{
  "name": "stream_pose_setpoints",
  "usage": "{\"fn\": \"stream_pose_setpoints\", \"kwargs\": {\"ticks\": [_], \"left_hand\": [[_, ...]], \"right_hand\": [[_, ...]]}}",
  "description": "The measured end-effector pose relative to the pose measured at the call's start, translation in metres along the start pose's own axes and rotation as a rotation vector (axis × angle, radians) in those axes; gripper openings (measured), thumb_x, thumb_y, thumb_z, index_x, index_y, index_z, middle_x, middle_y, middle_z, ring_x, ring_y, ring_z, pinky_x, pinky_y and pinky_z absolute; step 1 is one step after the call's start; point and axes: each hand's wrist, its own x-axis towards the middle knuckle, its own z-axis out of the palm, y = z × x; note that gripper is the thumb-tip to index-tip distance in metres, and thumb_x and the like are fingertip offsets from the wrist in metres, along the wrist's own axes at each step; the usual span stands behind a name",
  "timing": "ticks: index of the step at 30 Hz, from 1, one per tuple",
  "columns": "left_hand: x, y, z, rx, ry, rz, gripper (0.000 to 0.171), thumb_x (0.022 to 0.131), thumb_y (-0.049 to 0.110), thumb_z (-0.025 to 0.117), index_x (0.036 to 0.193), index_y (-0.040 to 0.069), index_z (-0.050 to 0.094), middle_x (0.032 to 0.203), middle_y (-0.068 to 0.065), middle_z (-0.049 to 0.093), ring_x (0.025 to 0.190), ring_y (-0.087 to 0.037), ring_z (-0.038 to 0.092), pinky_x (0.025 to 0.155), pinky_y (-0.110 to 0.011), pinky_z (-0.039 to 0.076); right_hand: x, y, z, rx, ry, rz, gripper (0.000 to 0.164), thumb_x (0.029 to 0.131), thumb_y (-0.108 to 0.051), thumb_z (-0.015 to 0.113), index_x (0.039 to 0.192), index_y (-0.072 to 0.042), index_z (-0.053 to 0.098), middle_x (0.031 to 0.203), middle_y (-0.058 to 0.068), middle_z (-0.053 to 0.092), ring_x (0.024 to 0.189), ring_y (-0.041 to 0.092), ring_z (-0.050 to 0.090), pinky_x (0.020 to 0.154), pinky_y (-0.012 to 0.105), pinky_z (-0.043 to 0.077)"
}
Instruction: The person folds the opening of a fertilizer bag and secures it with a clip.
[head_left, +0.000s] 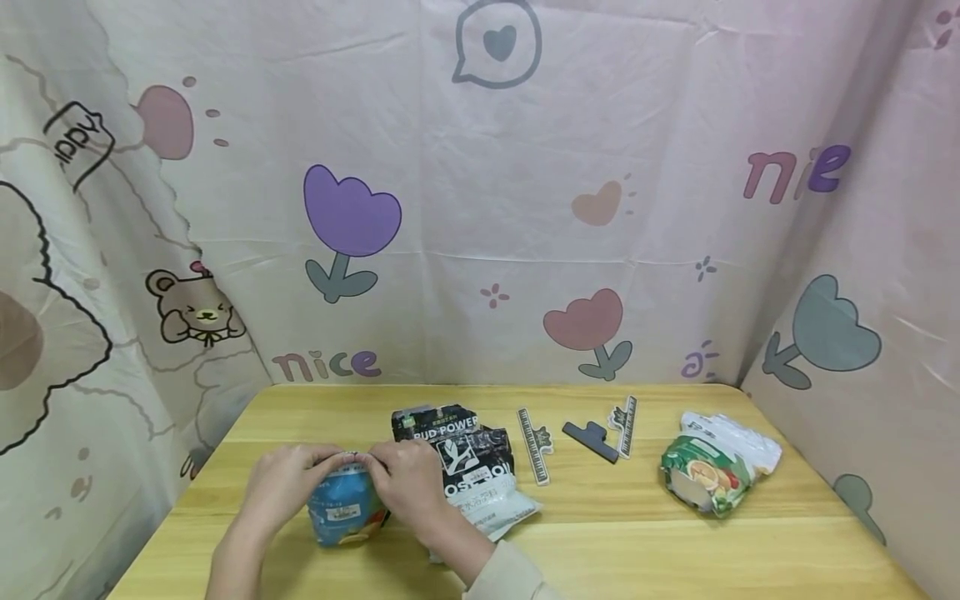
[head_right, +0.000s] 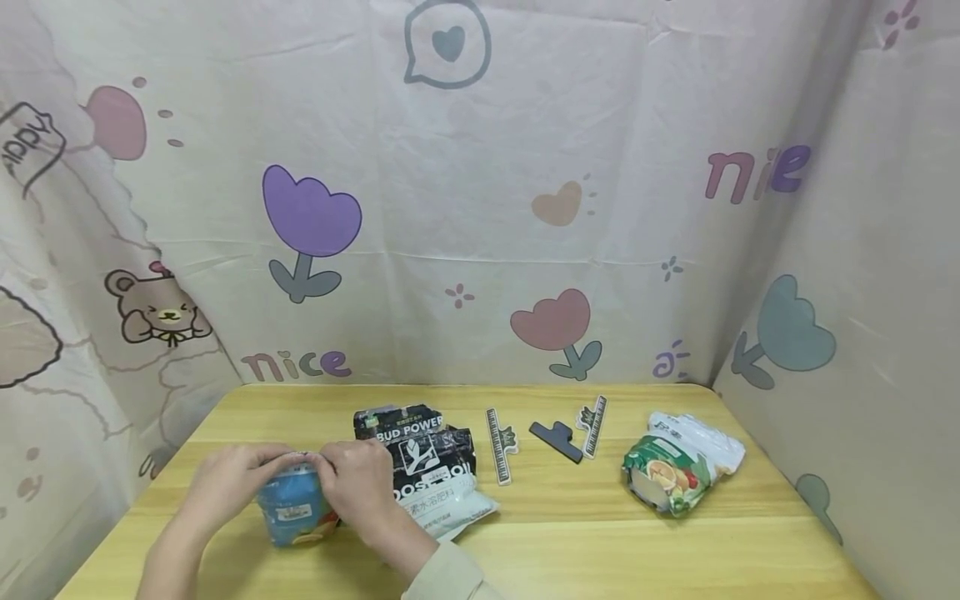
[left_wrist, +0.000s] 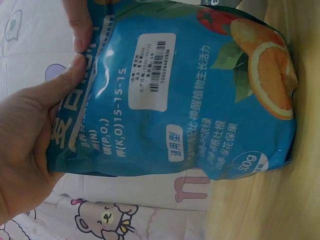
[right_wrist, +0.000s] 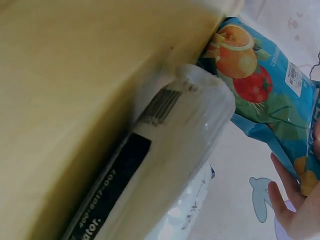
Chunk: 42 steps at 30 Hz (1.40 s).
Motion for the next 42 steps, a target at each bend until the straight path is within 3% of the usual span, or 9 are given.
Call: {"fn": "stream_pose_setpoints", "kwargs": {"ticks": [6, 13, 22, 27, 30, 34, 42], "left_hand": [[-0.0013, 0.0013, 0.0023, -0.005, 0.028, -0.017, 0.024, 0.087, 0.037, 0.061, 0.095, 0.019, 0.074, 0.091, -0.006, 0.069, 0.079, -0.027, 0.063, 0.061, -0.041, 0.046], [-0.0030, 0.0008, 0.0013, -0.013, 0.019, -0.021, 0.026, 0.088, 0.036, 0.060, 0.096, 0.016, 0.074, 0.091, -0.007, 0.069, 0.078, -0.027, 0.063, 0.058, -0.040, 0.045], [-0.0030, 0.0010, 0.0018, -0.031, -0.013, -0.047, 0.032, 0.090, 0.039, 0.056, 0.100, 0.013, 0.072, 0.092, -0.009, 0.068, 0.072, -0.021, 0.061, 0.055, -0.035, 0.042], [-0.0051, -0.0013, 0.0017, -0.069, -0.018, -0.036, 0.031, 0.091, 0.036, 0.057, 0.101, 0.012, 0.072, 0.093, -0.008, 0.068, 0.071, -0.018, 0.059, 0.056, -0.035, 0.042], [-0.0073, -0.0031, 0.0008, -0.085, -0.024, -0.022, 0.028, 0.092, 0.032, 0.056, 0.102, 0.011, 0.071, 0.094, -0.007, 0.068, 0.076, -0.022, 0.061, 0.062, -0.040, 0.045], [-0.0082, -0.0037, -0.0002, -0.083, -0.034, -0.008, 0.030, 0.093, 0.032, 0.054, 0.104, 0.010, 0.070, 0.097, -0.010, 0.068, 0.086, -0.029, 0.062, 0.068, -0.047, 0.046], [-0.0066, -0.0014, -0.0014, -0.088, -0.059, -0.016, 0.028, 0.093, 0.030, 0.054, 0.105, 0.010, 0.070, 0.096, -0.009, 0.067, 0.078, -0.022, 0.062, 0.061, -0.039, 0.045]], "right_hand": [[0.0006, -0.0004, -0.0014, -0.010, -0.050, 0.014, 0.023, 0.090, -0.031, 0.059, 0.075, -0.022, 0.072, 0.073, -0.014, 0.067, 0.063, -0.001, 0.060, 0.067, 0.017, 0.046], [-0.0002, -0.0008, -0.0040, 0.055, -0.114, 0.029, 0.022, 0.092, -0.025, 0.056, 0.075, -0.018, 0.069, 0.075, -0.010, 0.067, 0.067, 0.003, 0.061, 0.073, 0.022, 0.048], [-0.0004, 0.0002, -0.0036, -0.017, -0.139, 0.011, 0.020, 0.091, -0.025, 0.056, 0.080, -0.017, 0.070, 0.070, -0.008, 0.067, 0.063, 0.004, 0.062, 0.078, 0.023, 0.047], [-0.0021, 0.0016, -0.0065, 0.048, -0.183, 0.018, 0.021, 0.094, -0.024, 0.053, 0.085, -0.016, 0.070, 0.078, -0.007, 0.068, 0.070, 0.004, 0.063, 0.078, 0.022, 0.047], [-0.0033, 0.0023, -0.0072, 0.090, -0.204, 0.017, 0.021, 0.094, -0.023, 0.051, 0.087, -0.015, 0.069, 0.081, -0.006, 0.069, 0.073, 0.005, 0.063, 0.077, 0.022, 0.047], [-0.0031, 0.0028, -0.0074, 0.079, -0.199, 0.005, 0.020, 0.094, -0.022, 0.052, 0.086, -0.015, 0.069, 0.078, -0.006, 0.068, 0.070, 0.004, 0.062, 0.076, 0.021, 0.047], [-0.0016, 0.0048, -0.0072, 0.031, -0.181, 0.000, 0.016, 0.091, -0.021, 0.057, 0.086, -0.015, 0.070, 0.075, -0.004, 0.069, 0.065, 0.007, 0.063, 0.072, 0.020, 0.048]]}}
